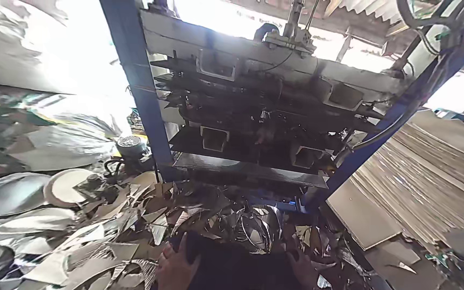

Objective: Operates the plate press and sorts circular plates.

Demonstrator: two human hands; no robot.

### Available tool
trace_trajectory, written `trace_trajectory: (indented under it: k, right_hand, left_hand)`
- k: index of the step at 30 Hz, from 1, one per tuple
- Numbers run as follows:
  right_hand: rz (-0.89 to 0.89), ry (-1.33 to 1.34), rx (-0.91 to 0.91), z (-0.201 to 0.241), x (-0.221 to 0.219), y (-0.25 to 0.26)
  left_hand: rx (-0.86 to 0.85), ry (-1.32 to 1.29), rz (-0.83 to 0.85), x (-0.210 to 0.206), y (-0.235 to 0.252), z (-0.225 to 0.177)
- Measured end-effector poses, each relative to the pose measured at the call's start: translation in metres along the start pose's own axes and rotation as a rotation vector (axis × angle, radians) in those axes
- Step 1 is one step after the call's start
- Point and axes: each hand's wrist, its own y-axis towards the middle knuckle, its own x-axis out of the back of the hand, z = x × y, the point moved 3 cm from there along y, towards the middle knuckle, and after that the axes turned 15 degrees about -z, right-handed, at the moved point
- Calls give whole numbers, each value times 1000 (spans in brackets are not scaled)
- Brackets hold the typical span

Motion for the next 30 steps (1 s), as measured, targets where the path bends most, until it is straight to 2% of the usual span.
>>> trace_trajectory:
  k: [17, 22, 26, 28, 30]
  right_hand:
    - [36, -79, -24, 10, 9, -9]
    - [10, -80, -10, 8, 3, -8]
    - [66, -85, -19, 7, 0, -4]
    - [89, -62, 42, 13, 5, -5]
    - [23, 20, 215, 41, 37, -1]
  left_hand:
    - [-17, 8, -37, -12, 2, 8]
    - [-1, 18, 18, -12, 3, 7]
    - [18, 36, 67, -13, 6, 6]
    - [13, -4, 60, -13, 4, 9]
    - [-5, -112, 116, -4, 7, 13]
